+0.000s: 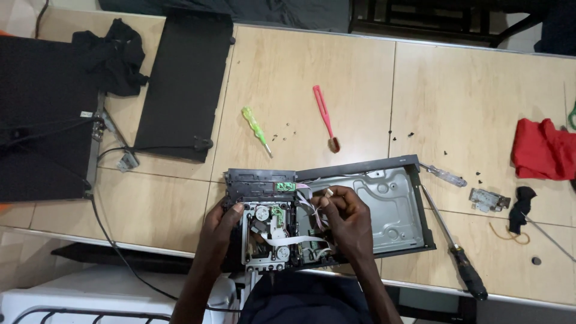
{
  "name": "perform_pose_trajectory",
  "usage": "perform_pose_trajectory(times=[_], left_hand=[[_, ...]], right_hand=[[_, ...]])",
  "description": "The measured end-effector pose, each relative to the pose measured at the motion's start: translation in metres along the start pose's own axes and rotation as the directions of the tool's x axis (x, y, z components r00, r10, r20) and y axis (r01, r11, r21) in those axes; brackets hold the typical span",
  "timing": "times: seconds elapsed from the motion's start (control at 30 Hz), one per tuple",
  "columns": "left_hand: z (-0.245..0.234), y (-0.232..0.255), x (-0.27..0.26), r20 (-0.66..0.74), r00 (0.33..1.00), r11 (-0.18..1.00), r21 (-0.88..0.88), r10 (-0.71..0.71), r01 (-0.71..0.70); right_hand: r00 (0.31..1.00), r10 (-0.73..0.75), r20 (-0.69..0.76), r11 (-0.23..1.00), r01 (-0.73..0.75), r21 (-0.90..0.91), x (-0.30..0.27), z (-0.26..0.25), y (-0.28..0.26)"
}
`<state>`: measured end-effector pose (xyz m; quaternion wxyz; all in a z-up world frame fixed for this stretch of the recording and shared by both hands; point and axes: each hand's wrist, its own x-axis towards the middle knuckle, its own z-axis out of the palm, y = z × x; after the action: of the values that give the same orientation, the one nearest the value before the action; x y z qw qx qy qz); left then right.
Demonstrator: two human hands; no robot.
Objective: Repairing a DVD player by unscrewing the internal disc tray assembly and adjusting its components and ribbon cables.
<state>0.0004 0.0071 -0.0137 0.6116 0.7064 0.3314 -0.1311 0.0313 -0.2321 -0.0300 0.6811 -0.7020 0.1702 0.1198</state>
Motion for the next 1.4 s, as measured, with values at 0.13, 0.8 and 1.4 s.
perform_pose_trajectory(times=[0.13,0.8,1.4], left_hand=[[0.0,0.002,-0.002,0.045,0.993,0.992,-0.074,0.106,-0.103],[0.017,0.03,-0.021,-0.03,0.987,0.965,-0.218,-0.157,0.147],[0.023,0.016,-0.001,0.109,0.99,0.982,-0.174,0.092,-0.073]], right_hand=[[0.999,0.03,0.034,0.998,-0.032,0.055,0.001,-0.004,0.001],[0.979,-0.185,0.09,0.978,0.175,0.111,0.001,-0.017,0.018],[0.848,-0.417,0.326,0.898,0.44,0.002,0.011,-0.025,0.011]])
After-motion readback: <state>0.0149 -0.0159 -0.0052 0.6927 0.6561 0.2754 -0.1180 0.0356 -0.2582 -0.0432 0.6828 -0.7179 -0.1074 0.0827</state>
